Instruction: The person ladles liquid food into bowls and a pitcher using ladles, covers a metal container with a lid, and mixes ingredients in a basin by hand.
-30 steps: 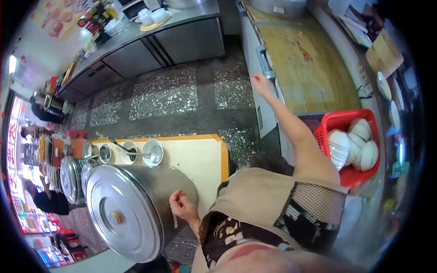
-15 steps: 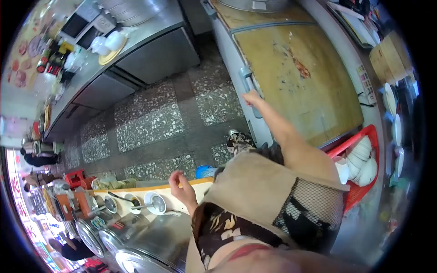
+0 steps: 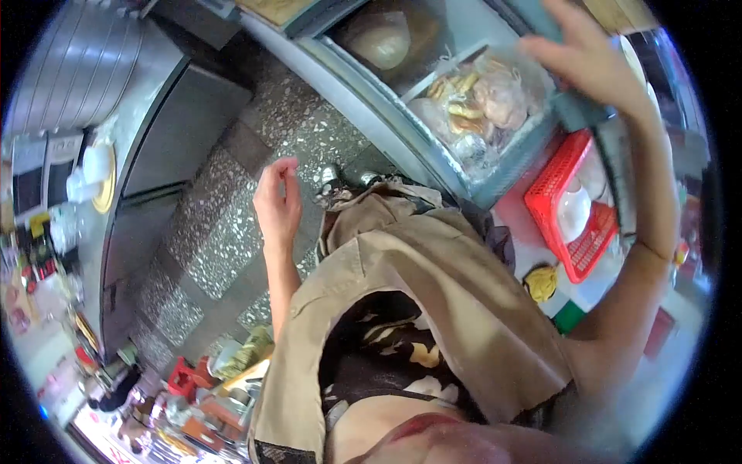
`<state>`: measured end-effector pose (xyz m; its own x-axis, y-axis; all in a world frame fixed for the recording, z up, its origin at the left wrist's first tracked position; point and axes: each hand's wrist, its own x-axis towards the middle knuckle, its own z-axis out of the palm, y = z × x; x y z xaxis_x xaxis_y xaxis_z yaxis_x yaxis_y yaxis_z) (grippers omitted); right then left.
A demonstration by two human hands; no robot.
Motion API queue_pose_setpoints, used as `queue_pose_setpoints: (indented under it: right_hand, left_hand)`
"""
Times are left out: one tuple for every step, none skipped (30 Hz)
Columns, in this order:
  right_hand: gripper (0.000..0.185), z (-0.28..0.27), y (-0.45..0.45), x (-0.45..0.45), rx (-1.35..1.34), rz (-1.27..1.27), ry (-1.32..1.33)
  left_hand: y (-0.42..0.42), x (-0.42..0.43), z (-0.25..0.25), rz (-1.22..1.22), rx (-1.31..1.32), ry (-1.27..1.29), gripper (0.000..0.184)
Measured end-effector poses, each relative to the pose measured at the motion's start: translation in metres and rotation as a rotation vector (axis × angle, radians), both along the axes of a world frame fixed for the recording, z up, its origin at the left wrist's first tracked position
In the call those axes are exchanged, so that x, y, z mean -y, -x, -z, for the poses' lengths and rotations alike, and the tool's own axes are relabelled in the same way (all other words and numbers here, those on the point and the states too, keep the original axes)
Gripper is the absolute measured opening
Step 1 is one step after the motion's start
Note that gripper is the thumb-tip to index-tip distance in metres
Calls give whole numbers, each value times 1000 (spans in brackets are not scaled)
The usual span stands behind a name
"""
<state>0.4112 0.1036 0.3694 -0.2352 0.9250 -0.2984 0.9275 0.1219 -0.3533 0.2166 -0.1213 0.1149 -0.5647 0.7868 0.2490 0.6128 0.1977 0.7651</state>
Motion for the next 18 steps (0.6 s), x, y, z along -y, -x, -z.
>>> queue_pose_setpoints:
  right_hand:
    - [48,14,-37,-5,91,-453,-483]
    - [49,-3,-33,-7,146,-422,-450]
    - [51,-8,-40,-15,5,-524,-395]
    - [54,-9,-52,-27,-139,-629,-340]
    - [54,1,-64,-35,-133,-612,-344]
    - [48,21,-74,-42,-76,-509,-558]
    - [43,38,-72,-49,-27,-405,-770]
    - [38,39,-53,-25,-2,-202,-657]
    - [39,54,-55,-22,-51,-144,-579]
    - [36,59,-46,-12,-66,-208,-625]
    - [35,66,-40,-2,-118,-140,-525]
    - [37,75,-33,7,-106,-75,-525]
    - [37,83,-26,16,-92,-65,-545]
    - [37,91,-22,24,-72,-99,-555]
    - [34,104,-22,28,-40,-157,-607]
    - [35,111,-16,34,-37,-147,-532]
    - [36,124,-13,39,-110,-142,-511]
    - [36,134,-6,44,-183,-96,-425]
  left_hand:
    - [8,-11,0,95,-34,3,12]
    - [18,-20,1,193,-70,7,12]
    - [29,-28,1,264,-121,20,14]
    - [41,-36,0,290,-117,17,14]
    - [53,-43,-1,338,-123,57,15]
    - [66,-50,-2,377,-135,101,16]
    - [80,-58,-2,379,-138,121,17]
    - [93,-66,0,370,-154,123,17]
    - [103,-75,2,410,-198,124,17]
    - [111,-84,3,445,-243,126,16]
    - [116,-93,4,452,-234,136,14]
    - [117,-106,6,494,-183,62,14]
    - [115,-120,8,513,-207,116,13]
    - [112,-132,9,527,-225,172,13]
    - [111,-143,11,560,-260,185,13]
    - [112,-155,13,602,-300,199,13]
    - [113,-164,19,596,-277,129,14]
    - [117,-173,21,600,-267,135,16]
